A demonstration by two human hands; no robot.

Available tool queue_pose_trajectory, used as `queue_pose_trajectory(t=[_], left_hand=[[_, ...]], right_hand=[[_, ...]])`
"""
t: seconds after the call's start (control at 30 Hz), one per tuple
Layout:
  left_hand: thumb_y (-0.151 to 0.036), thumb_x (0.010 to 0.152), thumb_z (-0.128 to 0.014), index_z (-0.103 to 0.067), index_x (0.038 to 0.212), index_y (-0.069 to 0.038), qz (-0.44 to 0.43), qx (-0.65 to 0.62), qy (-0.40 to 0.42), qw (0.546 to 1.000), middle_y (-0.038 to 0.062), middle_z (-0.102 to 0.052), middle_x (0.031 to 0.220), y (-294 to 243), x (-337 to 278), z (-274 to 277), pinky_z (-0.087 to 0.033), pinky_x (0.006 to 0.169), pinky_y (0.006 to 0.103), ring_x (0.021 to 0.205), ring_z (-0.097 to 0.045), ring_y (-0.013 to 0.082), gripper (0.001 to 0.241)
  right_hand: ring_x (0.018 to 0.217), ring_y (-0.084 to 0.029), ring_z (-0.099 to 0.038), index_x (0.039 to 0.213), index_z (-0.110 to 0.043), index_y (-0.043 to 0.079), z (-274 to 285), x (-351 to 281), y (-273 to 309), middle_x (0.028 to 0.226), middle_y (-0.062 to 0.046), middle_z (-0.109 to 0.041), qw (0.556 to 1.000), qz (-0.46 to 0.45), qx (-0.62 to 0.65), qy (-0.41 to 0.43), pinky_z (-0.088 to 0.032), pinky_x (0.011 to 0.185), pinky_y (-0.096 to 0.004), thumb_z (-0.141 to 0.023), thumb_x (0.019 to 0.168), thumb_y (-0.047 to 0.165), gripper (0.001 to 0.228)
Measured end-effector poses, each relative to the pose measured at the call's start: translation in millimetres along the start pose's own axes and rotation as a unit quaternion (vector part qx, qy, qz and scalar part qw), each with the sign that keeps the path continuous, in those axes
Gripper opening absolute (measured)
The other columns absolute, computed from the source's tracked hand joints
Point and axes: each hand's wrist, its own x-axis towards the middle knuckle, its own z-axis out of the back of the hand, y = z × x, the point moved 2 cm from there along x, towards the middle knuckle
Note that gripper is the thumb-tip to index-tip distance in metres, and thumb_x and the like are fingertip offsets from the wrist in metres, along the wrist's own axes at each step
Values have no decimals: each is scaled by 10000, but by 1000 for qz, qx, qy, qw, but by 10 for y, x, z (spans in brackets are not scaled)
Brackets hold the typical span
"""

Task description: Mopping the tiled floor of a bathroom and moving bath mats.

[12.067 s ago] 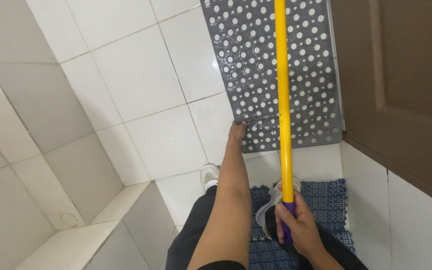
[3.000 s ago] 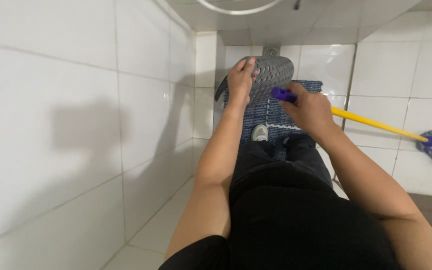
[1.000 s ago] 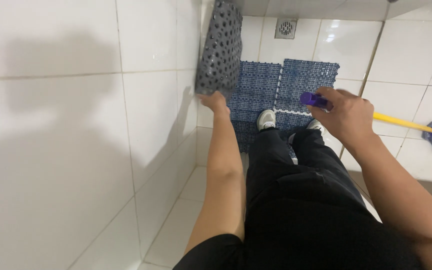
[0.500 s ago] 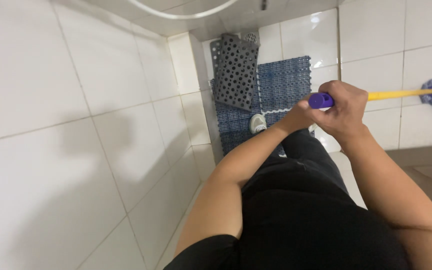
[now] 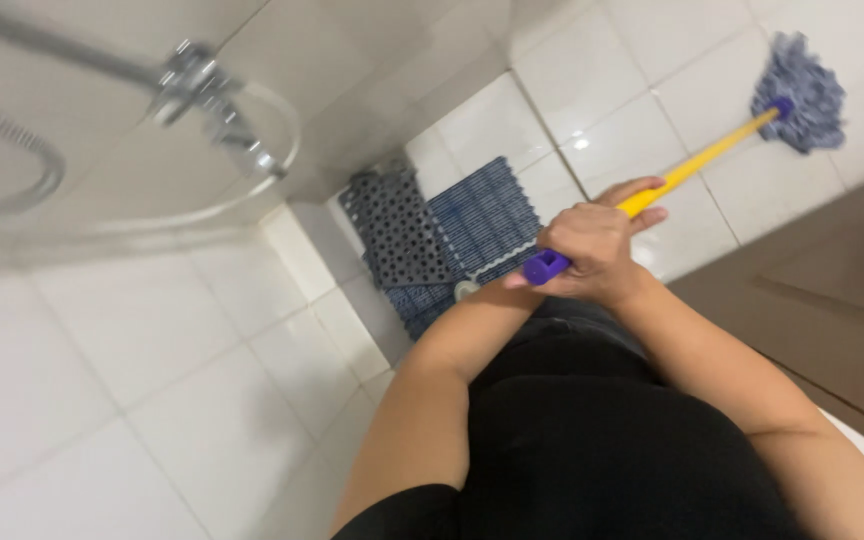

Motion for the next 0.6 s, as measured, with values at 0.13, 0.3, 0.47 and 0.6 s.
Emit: queue_pose_trajectory(t=[0.13, 0.3, 0.47, 0.6], left_hand=[[-232, 1046, -661, -455, 1550, -147, 93, 110, -65, 987, 72, -525, 1516, 575, 487, -87, -447, 1238, 405, 1434, -508, 182, 550], [-114, 987, -683, -342, 1626, -116, 121, 398, 63, 907, 169, -447, 1589, 1471, 890, 236, -417, 1206, 397, 1449, -467, 332, 725], [-100, 881, -710, -337, 1598, -127, 242, 435, 117, 859, 180, -451, 1570, 1263, 1404, 7, -505, 1097, 381, 1362, -555, 350, 809], [-142, 872, -739, -394, 1531, -119, 334, 416, 165, 830, 182, -464, 1532, 1430, 1648, 95, -534, 1041, 390, 1288, -592, 344, 744]], right_hand=[[514, -237, -565, 656, -588, 75, 417, -243, -346, 568, -56, -530, 999, 17, -30, -31, -421, 529, -369, -887, 821, 362, 446], [560, -239, -547, 662, -553, 107, 1166, -899, -946, 630, -57, -558, 984, -44, -140, -102, -431, 568, -373, -820, 853, 123, 329], [851, -293, -602, 782, -570, 57, 1531, -1751, -1445, 844, -95, -620, 930, -225, -264, -121, -495, 820, -422, -816, 841, 89, 255], [1154, -292, -623, 946, -606, 58, 1779, -2225, -1576, 1079, -96, -654, 869, -339, -314, -178, -486, 995, -442, -789, 880, 121, 204]])
